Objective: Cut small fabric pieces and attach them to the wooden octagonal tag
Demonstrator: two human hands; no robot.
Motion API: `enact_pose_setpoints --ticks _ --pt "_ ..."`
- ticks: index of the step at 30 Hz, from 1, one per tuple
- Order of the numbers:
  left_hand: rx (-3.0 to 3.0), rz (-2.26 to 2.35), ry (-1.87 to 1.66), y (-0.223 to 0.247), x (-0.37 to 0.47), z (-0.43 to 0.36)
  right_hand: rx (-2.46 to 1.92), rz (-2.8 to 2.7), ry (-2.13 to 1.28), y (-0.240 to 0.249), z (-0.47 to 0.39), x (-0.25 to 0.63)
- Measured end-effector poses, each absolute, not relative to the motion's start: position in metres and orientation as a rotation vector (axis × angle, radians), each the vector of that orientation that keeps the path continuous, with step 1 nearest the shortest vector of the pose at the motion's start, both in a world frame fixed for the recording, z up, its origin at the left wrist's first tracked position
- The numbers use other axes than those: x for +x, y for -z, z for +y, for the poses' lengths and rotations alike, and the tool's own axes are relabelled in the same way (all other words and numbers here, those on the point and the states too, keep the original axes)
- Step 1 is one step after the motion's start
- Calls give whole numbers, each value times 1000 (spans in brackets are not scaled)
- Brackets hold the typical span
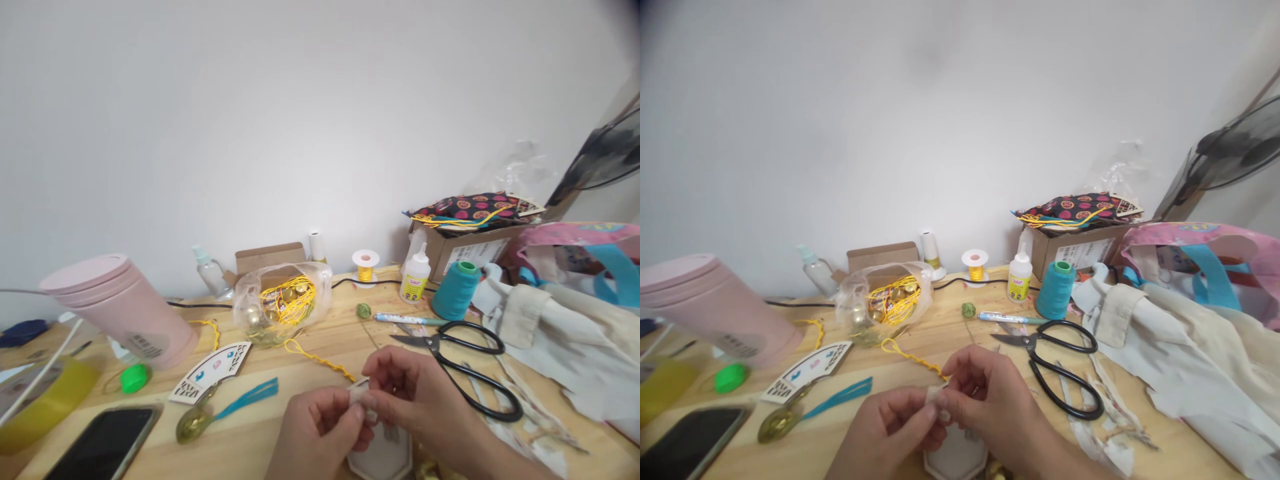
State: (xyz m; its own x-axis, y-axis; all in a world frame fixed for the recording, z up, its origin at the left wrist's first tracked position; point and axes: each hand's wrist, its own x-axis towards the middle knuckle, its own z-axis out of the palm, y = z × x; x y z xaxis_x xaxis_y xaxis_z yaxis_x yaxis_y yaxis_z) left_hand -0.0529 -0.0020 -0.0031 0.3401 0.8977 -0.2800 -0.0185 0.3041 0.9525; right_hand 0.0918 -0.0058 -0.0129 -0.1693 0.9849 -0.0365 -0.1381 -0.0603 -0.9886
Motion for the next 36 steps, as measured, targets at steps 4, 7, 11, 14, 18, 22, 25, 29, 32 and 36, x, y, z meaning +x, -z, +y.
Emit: enact_pose_setpoints --ticks 4,7,11,14,18,22,25,29,32,36 --pt "1087 1075 -792 3 -53 -3 -1058 -1194 -1433 13 -6 91" --pt "1047 1067 -802 1 -54 -3 -1099 -1221 -1399 13 -6 91" --pt "926 1011 -800 1 -55 -2 -1109 -1232 -1362 11 -5 92" --pt "813 931 -828 3 -56 0 -1109 -1217 -1356 9 -5 92" --pt "792 906 -835 5 -56 1 -1121 -1217 -1350 8 -4 92" --pt "883 911 -797 6 -56 1 -1110 -1222 -1358 7 -3 93" --pt "916 929 -805 6 -56 1 -1113 -1223 -1357 7 -4 93" --pt "949 996 -840 4 -56 0 -1096 -1225 -1379 9 -5 93" --pt "1003 1020 -827 1 -57 1 -1080 -1230 -1391 8 -6 93" --pt "1031 1041 -824 1 -58 1 -1048 -1221 -1422 6 -6 94"
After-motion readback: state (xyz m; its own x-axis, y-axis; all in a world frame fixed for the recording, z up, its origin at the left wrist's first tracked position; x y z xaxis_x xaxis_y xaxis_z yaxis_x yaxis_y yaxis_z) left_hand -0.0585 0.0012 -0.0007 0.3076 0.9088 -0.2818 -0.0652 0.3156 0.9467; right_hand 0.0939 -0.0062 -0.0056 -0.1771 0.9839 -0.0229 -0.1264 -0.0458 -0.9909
